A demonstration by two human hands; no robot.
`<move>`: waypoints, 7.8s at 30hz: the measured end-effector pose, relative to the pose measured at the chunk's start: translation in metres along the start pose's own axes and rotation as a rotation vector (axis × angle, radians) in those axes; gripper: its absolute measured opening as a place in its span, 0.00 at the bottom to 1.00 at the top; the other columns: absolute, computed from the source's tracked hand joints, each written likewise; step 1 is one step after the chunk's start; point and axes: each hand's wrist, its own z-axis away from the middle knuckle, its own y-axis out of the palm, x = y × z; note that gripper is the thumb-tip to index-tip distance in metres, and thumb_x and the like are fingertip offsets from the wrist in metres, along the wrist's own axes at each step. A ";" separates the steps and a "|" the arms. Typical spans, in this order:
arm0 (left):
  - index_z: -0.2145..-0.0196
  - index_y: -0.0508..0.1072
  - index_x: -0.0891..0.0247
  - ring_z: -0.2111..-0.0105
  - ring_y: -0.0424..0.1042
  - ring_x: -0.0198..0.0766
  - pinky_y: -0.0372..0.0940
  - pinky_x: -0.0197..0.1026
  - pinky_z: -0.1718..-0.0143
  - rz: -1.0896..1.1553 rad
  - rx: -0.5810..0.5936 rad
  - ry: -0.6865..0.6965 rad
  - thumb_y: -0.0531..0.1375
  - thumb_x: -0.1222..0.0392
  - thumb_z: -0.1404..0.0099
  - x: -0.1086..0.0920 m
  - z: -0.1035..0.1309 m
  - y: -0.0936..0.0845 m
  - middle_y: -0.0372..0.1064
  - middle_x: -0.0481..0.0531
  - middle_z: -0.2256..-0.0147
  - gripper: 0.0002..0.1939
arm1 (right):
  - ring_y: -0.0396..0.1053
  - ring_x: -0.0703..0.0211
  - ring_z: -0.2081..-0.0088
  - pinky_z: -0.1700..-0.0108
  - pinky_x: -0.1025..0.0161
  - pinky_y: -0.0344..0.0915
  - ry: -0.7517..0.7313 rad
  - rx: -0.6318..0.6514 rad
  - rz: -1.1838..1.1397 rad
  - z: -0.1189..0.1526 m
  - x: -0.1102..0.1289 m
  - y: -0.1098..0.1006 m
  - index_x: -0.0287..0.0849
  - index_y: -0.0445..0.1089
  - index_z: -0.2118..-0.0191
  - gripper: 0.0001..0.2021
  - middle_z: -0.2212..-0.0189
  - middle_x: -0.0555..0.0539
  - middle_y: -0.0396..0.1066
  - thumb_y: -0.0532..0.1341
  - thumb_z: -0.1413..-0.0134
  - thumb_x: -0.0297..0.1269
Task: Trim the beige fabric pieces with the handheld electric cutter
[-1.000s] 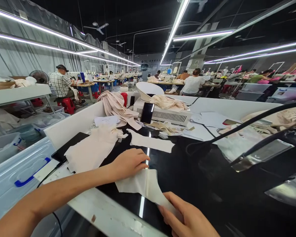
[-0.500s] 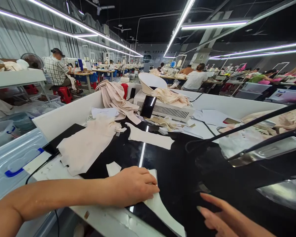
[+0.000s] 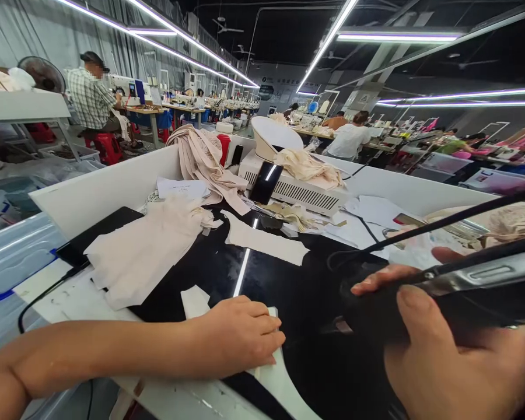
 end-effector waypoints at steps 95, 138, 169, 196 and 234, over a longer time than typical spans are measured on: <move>0.35 0.88 0.64 0.37 0.86 0.44 0.81 0.42 0.43 -0.048 -0.061 -0.099 0.73 0.46 0.07 -0.017 0.017 0.014 0.90 0.58 0.35 0.18 | 0.78 0.54 0.77 0.73 0.58 0.80 -0.157 0.003 -0.331 0.008 -0.025 0.076 0.52 0.81 0.47 0.24 0.70 0.57 0.81 0.88 0.36 0.54; 0.37 0.85 0.63 0.39 0.88 0.44 0.81 0.44 0.30 0.061 -0.158 -0.046 0.68 0.56 0.04 -0.003 0.017 -0.018 0.90 0.58 0.40 0.09 | 0.80 0.52 0.76 0.73 0.56 0.84 -0.094 -0.009 -0.257 0.023 0.012 0.025 0.54 0.87 0.53 0.23 0.71 0.55 0.81 0.93 0.45 0.55; 0.35 0.82 0.61 0.45 0.87 0.48 0.83 0.47 0.39 0.134 -0.038 -0.064 0.74 0.46 0.08 -0.007 0.019 -0.016 0.87 0.55 0.44 0.18 | 0.82 0.56 0.74 0.71 0.61 0.83 -0.130 0.034 -0.319 0.037 0.000 0.033 0.52 0.84 0.48 0.22 0.68 0.54 0.85 0.89 0.34 0.56; 0.33 0.82 0.61 0.46 0.87 0.48 0.84 0.46 0.38 0.158 -0.024 -0.060 0.72 0.45 0.07 -0.007 0.019 -0.015 0.86 0.56 0.43 0.18 | 0.81 0.60 0.71 0.66 0.63 0.85 -0.091 0.029 -0.296 0.040 -0.008 0.031 0.55 0.85 0.45 0.20 0.65 0.55 0.85 0.87 0.30 0.56; 0.36 0.83 0.64 0.42 0.87 0.48 0.80 0.48 0.30 0.214 -0.075 0.015 0.67 0.50 0.03 -0.008 0.021 -0.011 0.89 0.57 0.43 0.15 | 0.77 0.52 0.74 0.72 0.54 0.82 -0.068 -0.025 -0.227 0.045 0.008 0.017 0.54 0.85 0.49 0.23 0.70 0.54 0.78 0.89 0.38 0.57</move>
